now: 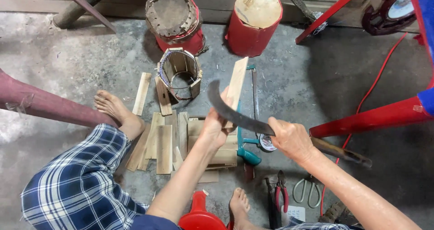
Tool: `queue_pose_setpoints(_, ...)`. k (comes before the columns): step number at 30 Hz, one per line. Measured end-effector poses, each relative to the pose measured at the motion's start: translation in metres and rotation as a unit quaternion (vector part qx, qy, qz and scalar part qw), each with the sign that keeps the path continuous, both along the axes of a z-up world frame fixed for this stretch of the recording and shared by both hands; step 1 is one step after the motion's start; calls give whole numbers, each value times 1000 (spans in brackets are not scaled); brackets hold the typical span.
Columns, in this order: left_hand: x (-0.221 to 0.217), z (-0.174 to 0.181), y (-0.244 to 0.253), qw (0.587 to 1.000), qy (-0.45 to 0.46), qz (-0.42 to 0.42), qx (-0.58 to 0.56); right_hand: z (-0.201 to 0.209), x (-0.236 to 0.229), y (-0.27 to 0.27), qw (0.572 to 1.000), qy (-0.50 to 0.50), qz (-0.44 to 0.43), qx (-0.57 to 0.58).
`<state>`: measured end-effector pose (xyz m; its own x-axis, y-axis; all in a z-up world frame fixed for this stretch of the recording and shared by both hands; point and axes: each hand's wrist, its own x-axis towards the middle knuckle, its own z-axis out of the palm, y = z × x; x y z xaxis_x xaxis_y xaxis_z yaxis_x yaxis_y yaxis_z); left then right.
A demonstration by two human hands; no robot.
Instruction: The person sits on the floor and uses a curved blade to shave and shape a small wooden plank. They then switch to a sanding block to smooth the edges and surface of the wood. The person handles the wood piece repeatedly, turning it over to work on different sides.
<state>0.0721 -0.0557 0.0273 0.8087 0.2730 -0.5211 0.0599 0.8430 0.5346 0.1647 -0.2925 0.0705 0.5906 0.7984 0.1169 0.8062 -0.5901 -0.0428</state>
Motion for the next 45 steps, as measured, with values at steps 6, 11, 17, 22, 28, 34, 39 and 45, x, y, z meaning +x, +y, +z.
queue_pose_setpoints(6,0,39,-4,998,49,1,38,-8,6,9,999,49,0,-13)
queue_pose_setpoints(11,5,64,-12,995,87,27,27,-9,11,4,999,33,2,-41)
queue_pose_setpoints(17,-9,89,-24,994,91,31,51,-7,12,6,997,51,-14,-51)
queue_pose_setpoints(22,-7,62,-25,997,49,18,60,-9,21,6,998,45,-11,-49)
queue_pose_setpoints(28,-13,76,-28,998,-12,9,53,0,10,4,998,39,-6,-45)
queue_pose_setpoints(34,-15,77,-38,997,-66,-15,47,-2,22,-2,998,-3,-43,-40)
queue_pose_setpoints(39,-17,80,-36,998,-38,3,58,-6,15,2,998,-18,-17,-49)
queue_pose_setpoints(45,-11,80,-39,998,-51,4,38,-15,-3,3,999,-33,16,-28)
